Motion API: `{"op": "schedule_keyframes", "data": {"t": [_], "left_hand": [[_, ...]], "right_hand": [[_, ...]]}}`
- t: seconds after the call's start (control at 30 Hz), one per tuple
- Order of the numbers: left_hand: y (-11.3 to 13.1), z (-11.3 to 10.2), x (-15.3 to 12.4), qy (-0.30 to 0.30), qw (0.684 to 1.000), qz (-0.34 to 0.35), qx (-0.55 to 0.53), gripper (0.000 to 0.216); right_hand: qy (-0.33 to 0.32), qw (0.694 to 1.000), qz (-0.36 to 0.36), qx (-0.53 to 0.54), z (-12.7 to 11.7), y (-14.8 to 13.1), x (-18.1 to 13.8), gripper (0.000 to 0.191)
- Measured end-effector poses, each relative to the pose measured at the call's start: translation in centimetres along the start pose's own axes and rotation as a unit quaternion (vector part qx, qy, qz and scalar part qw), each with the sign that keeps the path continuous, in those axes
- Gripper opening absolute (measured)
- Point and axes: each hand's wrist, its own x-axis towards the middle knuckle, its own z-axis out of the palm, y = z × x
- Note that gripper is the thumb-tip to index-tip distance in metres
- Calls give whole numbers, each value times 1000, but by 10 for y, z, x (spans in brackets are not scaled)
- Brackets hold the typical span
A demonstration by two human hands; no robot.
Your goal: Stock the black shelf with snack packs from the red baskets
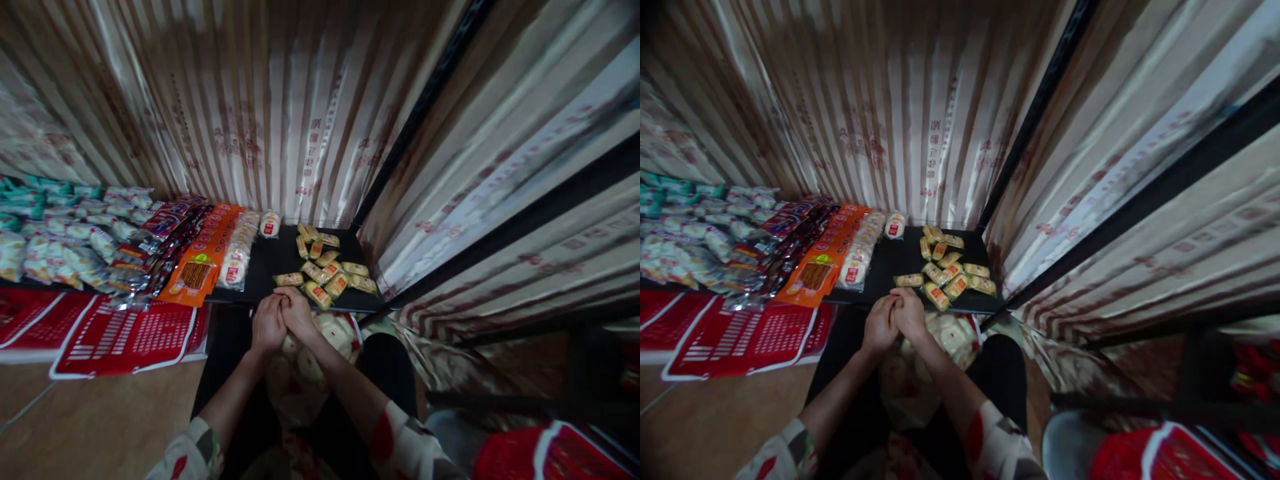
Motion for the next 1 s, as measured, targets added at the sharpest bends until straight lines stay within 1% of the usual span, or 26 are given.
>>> {"op": "schedule_keyframes", "data": {"t": [0.1,0.17,0.27,0.37,0.47,0.57,0.67,0.77,0.9,1.0], "left_hand": [[-2,4,-23,-38,999,-3,19,34],[-1,5,-36,-76,996,-11,36,35],[1,6,-58,-144,987,-2,74,39],[0,13,-84,-202,970,19,131,46],[-5,23,-108,-221,953,17,206,49],[-10,31,-126,-230,939,-1,255,49],[-14,33,-133,-237,933,0,270,49],[-13,31,-132,-237,929,6,284,50],[-9,22,-126,-253,923,12,290,48],[-4,13,-120,-259,924,20,282,44]], "right_hand": [[-11,1000,27,-5,4,10,-24,39],[-23,999,32,-13,6,19,-37,37],[-62,998,12,-31,9,34,-55,31],[-106,993,-5,-50,12,49,-74,28],[-127,990,-9,-66,14,60,-92,25],[-134,988,-8,-81,15,67,-106,24],[-140,986,-13,-89,16,70,-114,25],[-138,986,-19,-97,19,74,-115,26],[-128,986,-17,-108,19,78,-111,28],[-97,992,-4,-82,15,80,-106,28]]}}
